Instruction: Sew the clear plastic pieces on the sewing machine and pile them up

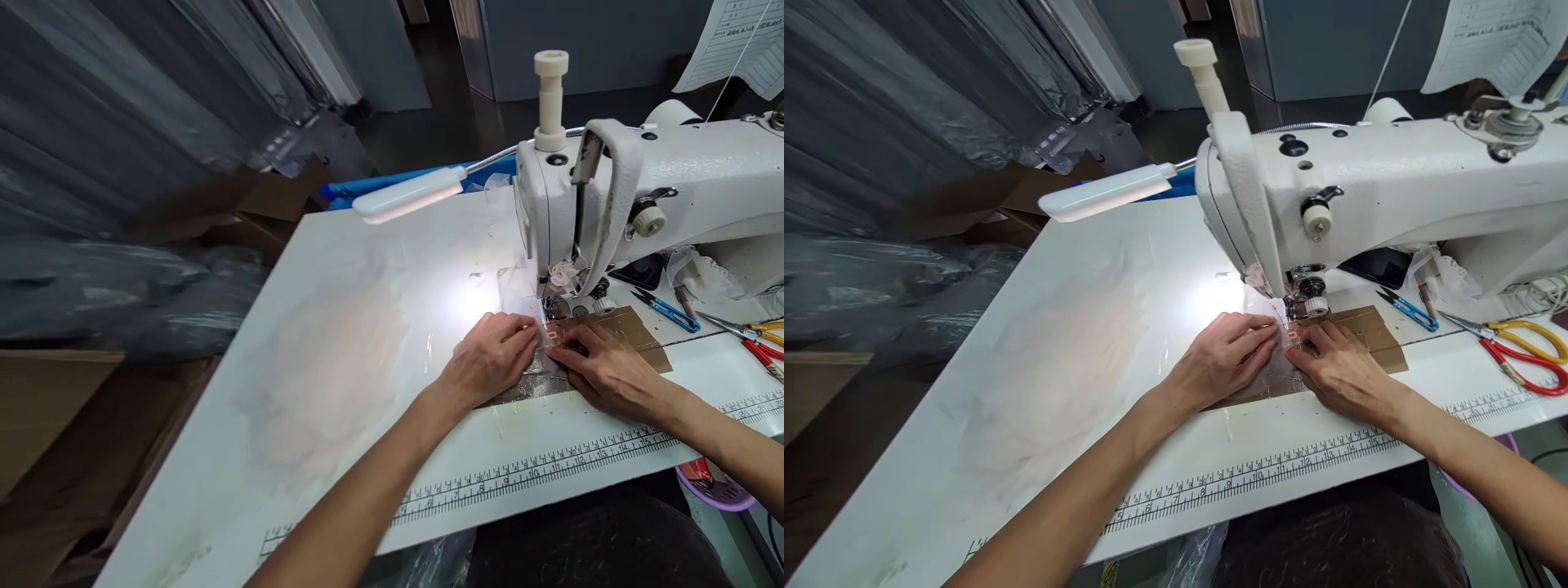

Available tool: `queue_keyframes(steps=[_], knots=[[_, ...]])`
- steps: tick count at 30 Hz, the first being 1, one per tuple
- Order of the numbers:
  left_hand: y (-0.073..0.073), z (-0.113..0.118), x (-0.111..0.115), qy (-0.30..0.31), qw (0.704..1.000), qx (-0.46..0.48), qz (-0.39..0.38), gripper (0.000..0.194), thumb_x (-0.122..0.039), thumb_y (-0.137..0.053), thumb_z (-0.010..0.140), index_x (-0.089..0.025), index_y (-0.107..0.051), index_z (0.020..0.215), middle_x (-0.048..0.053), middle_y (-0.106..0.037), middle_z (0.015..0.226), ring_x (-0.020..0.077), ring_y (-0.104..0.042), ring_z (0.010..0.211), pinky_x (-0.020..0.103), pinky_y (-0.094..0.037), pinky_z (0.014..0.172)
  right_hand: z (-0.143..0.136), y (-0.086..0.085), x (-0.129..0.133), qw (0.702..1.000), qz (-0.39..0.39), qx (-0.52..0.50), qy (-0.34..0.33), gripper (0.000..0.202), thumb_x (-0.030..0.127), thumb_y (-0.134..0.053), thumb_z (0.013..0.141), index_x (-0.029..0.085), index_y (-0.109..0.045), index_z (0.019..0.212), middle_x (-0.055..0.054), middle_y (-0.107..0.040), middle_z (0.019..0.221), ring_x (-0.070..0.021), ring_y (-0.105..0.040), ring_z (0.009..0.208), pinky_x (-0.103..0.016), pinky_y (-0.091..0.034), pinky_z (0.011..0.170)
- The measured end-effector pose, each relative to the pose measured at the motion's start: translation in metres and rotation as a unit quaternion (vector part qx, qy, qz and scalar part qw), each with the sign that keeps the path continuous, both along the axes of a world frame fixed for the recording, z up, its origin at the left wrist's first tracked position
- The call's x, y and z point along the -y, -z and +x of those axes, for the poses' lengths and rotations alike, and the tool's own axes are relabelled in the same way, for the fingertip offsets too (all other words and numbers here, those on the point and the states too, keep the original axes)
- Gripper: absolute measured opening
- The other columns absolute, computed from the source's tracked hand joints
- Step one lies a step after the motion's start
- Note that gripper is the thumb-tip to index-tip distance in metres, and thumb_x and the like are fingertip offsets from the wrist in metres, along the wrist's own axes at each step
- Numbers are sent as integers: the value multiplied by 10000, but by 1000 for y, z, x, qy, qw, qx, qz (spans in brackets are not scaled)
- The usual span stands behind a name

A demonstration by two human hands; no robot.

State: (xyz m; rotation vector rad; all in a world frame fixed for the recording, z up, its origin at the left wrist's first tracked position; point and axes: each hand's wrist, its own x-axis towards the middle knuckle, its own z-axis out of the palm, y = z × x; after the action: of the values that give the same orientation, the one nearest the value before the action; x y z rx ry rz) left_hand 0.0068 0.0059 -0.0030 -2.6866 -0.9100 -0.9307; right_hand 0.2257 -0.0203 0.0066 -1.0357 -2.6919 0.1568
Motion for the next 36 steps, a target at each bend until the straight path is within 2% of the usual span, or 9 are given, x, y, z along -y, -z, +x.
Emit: queue_keyframes(steps=[11, 16, 19, 22, 29, 36], knots=[[-1, -1, 1, 0, 999, -46, 0, 197, -225, -476, 977, -153, -648, 1038, 76, -711, 1046, 173, -571, 736, 334, -436, 620, 0, 5, 0, 1000, 28, 7, -1, 261, 152, -416, 957, 168, -602, 1138, -122, -568, 1053, -229, -533, 943, -404, -524, 784], [-4, 0, 1, -17, 997, -78, 3, 241, -290, -462, 980, -159, -647, 1061, 79, -710, 1079, 197, -574, 766, 356, -426, 660, -2, -2, -1, 998, 38, 57, -5, 278, 101, -421, 931, 165, -582, 1149, -121, -559, 1032, -214, -533, 878, -373, -526, 729], [-4, 1, -6, -19, 993, -112, 34, 249, -265, -447, 976, -143, -653, 1043, 91, -705, 1101, 204, -581, 779, 359, -415, 678, -3, -7, -4, 995, 53, 87, 7, 314, 73, -393, 927, 157, -570, 1173, -131, -562, 1027, -216, -549, 884, -348, -536, 711], [-5, 3, -15, -3, 991, -131, 31, 268, -257, -426, 972, -129, -659, 1005, 101, -702, 1103, 208, -582, 784, 359, -409, 677, -6, -9, -6, 991, 68, 112, 22, 293, 72, -391, 935, 144, -580, 1148, -139, -568, 1013, -214, -563, 875, -334, -547, 704], [-6, -1, -13, -27, 992, -97, -73, 328, -317, -404, 995, -132, -624, 1154, 106, -682, 1182, 227, -585, 888, 387, -417, 736, -7, 2, -3, 989, 94, 104, 41, 337, 76, -445, 914, 137, -548, 1229, -159, -551, 1111, -237, -557, 938, -369, -575, 757], [-3, 0, -11, -20, 995, -86, -39, 312, -268, -395, 995, -115, -637, 1118, 122, -696, 1137, 219, -576, 843, 394, -421, 741, -6, 4, -1, 988, 93, 110, 48, 359, 100, -433, 928, 157, -533, 1268, -151, -562, 1108, -231, -549, 911, -357, -576, 731]])
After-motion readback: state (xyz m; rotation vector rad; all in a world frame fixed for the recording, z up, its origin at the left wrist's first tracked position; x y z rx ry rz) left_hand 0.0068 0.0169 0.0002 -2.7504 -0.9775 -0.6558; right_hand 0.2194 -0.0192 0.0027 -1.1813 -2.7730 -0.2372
